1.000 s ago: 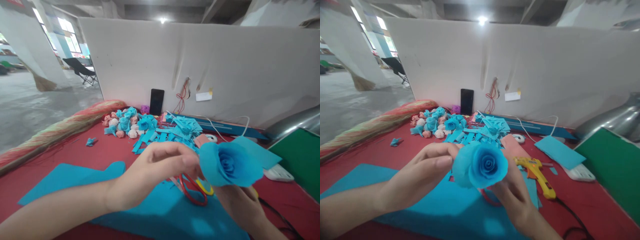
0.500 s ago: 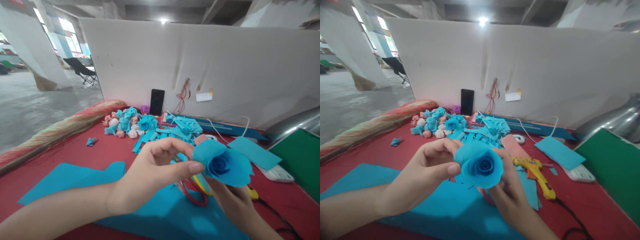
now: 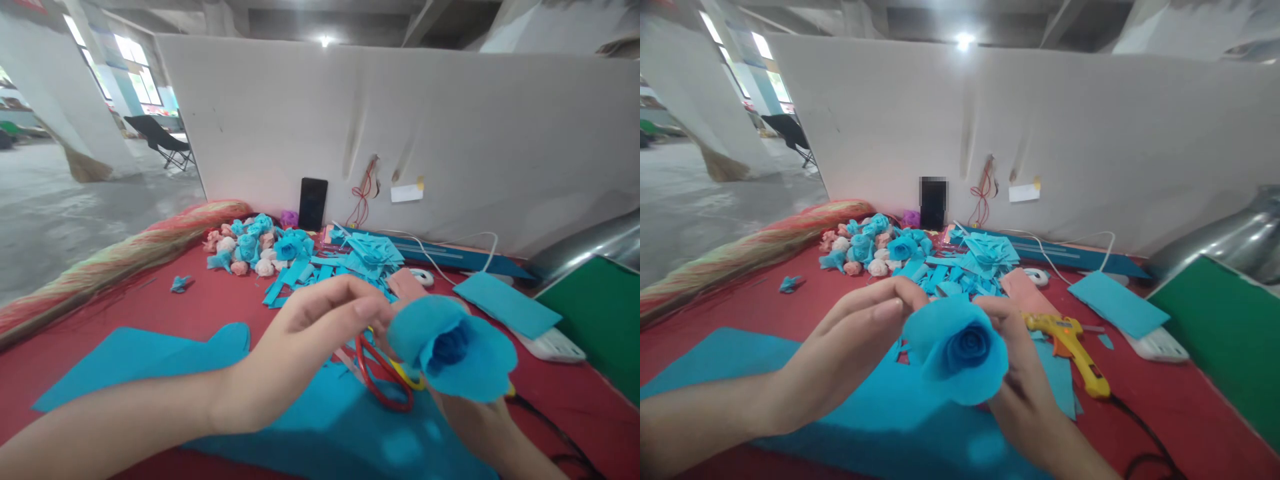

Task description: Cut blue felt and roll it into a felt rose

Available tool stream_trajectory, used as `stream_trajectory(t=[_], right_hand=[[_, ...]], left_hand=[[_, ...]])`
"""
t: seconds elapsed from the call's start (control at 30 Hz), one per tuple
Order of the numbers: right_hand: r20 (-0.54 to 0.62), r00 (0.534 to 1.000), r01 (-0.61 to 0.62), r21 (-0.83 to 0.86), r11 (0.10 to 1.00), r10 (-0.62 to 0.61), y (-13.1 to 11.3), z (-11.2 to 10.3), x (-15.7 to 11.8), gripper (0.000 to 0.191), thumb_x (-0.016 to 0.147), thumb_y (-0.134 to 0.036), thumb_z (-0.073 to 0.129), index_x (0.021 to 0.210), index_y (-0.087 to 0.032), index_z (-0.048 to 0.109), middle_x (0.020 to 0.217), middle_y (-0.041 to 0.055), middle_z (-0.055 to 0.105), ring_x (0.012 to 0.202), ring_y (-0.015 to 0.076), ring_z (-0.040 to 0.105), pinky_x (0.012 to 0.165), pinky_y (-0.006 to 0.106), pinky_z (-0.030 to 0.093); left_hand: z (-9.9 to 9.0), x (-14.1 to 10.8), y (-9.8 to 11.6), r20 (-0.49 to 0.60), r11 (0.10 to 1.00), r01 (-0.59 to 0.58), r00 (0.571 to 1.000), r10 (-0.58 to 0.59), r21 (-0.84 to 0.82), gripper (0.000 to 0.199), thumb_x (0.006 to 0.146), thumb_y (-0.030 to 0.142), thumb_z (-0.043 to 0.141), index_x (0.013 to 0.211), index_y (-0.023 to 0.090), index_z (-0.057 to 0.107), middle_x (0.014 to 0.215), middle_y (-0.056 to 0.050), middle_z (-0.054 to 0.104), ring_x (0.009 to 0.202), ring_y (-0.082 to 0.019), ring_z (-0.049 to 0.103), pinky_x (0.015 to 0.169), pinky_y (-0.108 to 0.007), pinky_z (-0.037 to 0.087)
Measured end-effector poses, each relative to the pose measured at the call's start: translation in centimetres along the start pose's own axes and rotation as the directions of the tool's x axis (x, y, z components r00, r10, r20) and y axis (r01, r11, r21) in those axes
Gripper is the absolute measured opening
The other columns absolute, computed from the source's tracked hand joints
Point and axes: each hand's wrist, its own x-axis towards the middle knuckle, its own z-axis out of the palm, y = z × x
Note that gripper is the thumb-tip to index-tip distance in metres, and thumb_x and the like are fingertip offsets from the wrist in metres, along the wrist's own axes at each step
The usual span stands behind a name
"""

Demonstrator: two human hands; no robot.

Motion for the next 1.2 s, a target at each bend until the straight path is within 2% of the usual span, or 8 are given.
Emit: stream_trajectory(t=[0.17, 0.3, 0.47, 0.67, 0.83, 0.97, 1.1, 1.2], right_hand=[[0.037, 0.998, 0.052, -0.016, 0.999, -0.052, -0.1, 0.1, 0.1, 0.017, 0.090, -0.038, 0.043, 0.104, -0.031, 0.050, 0.090, 0.0025, 0.056, 0.079, 0.0166, 0.057, 0.068, 0.025, 0.050], [0.055, 0.992, 0.118, -0.084, 0.989, -0.114, 0.0, 0.2, 0.0, 0.019, 0.089, -0.043, 0.043, 0.104, -0.034, 0.049, 0.089, 0.0000, 0.056, 0.074, 0.0143, 0.055, 0.063, 0.021, 0.048], [0.078, 0.995, 0.074, -0.095, 0.993, -0.066, -0.3, 0.0, 0.1, 0.022, 0.088, -0.047, 0.042, 0.099, -0.030, 0.050, 0.072, -0.0009, 0.052, 0.056, 0.0128, 0.048, 0.049, 0.021, 0.043], [0.100, 0.993, 0.069, -0.058, 0.996, -0.063, -0.2, -0.1, 0.2, 0.022, 0.091, -0.042, 0.036, 0.109, -0.037, 0.048, 0.085, -0.0008, 0.053, 0.078, 0.0143, 0.053, 0.070, 0.021, 0.048], [0.097, 0.994, 0.063, -0.055, 0.997, -0.057, 0.0, -0.2, 0.2, 0.023, 0.091, -0.045, 0.036, 0.098, -0.028, 0.050, 0.080, 0.0011, 0.050, 0.072, 0.0141, 0.050, 0.066, 0.020, 0.047], [0.104, 0.992, 0.072, -0.040, 0.997, -0.067, -0.1, -0.4, 0.5, 0.025, 0.090, -0.047, 0.036, 0.093, -0.025, 0.049, 0.079, 0.0012, 0.050, 0.069, 0.0139, 0.050, 0.063, 0.021, 0.048], [0.106, 0.994, 0.027, 0.008, 1.000, -0.028, -0.3, -0.2, 0.6, 0.020, 0.092, -0.040, 0.038, 0.102, -0.030, 0.052, 0.091, -0.0002, 0.055, 0.082, 0.0127, 0.054, 0.075, 0.021, 0.048], [0.088, 0.995, -0.043, 0.075, 0.996, 0.037, -0.9, 0.3, 0.6, 0.021, 0.092, -0.035, 0.041, 0.109, -0.031, 0.052, 0.101, 0.0003, 0.056, 0.095, 0.0137, 0.054, 0.085, 0.025, 0.046]], left_hand=[[-0.3, 0.1, 0.9, -0.035, 0.990, 0.050, 0.998, -0.046, 0.133, 0.018, 0.083, 0.034, 0.055, 0.076, 0.018, 0.060, 0.069, 0.002, 0.054, 0.067, -0.010, 0.049, 0.064, -0.021, 0.041], [-0.4, 0.1, 1.2, -0.037, 0.981, 0.099, 0.995, -0.094, 0.166, 0.016, 0.081, 0.033, 0.059, 0.074, 0.019, 0.057, 0.067, 0.004, 0.050, 0.063, -0.007, 0.048, 0.056, -0.016, 0.041], [-0.4, 0.3, 1.1, -0.032, 0.974, 0.161, 0.987, -0.158, 0.161, 0.017, 0.081, 0.033, 0.058, 0.072, 0.019, 0.054, 0.066, 0.005, 0.050, 0.061, -0.007, 0.048, 0.053, -0.016, 0.039], [-0.3, 0.4, 0.8, -0.049, 0.980, 0.118, 0.993, -0.111, 0.162, 0.016, 0.084, 0.025, 0.057, 0.071, 0.017, 0.055, 0.066, 0.004, 0.049, 0.062, -0.005, 0.042, 0.056, -0.015, 0.035], [-0.1, 0.6, 0.8, -0.043, 0.985, 0.115, 0.993, -0.111, 0.131, 0.018, 0.085, 0.024, 0.055, 0.068, 0.015, 0.054, 0.063, 0.004, 0.048, 0.059, -0.005, 0.045, 0.055, -0.015, 0.040], [-0.1, 0.6, 0.7, 0.003, 0.979, 0.166, 0.986, -0.167, 0.114, 0.018, 0.086, 0.027, 0.052, 0.071, 0.017, 0.051, 0.058, 0.006, 0.050, 0.053, -0.006, 0.057, 0.052, -0.017, 0.044], [-0.4, 0.8, 0.5, -0.095, 0.956, 0.210, 0.976, -0.194, 0.206, 0.020, 0.084, 0.034, 0.052, 0.072, 0.018, 0.049, 0.055, 0.006, 0.047, 0.048, -0.010, 0.059, 0.048, -0.020, 0.045], [-0.8, 1.3, 0.3, -0.126, 0.961, 0.178, 0.980, -0.154, 0.212, 0.021, 0.087, 0.034, 0.043, 0.074, 0.019, 0.046, 0.055, 0.004, 0.049, 0.048, -0.013, 0.058, 0.050, -0.026, 0.048]])
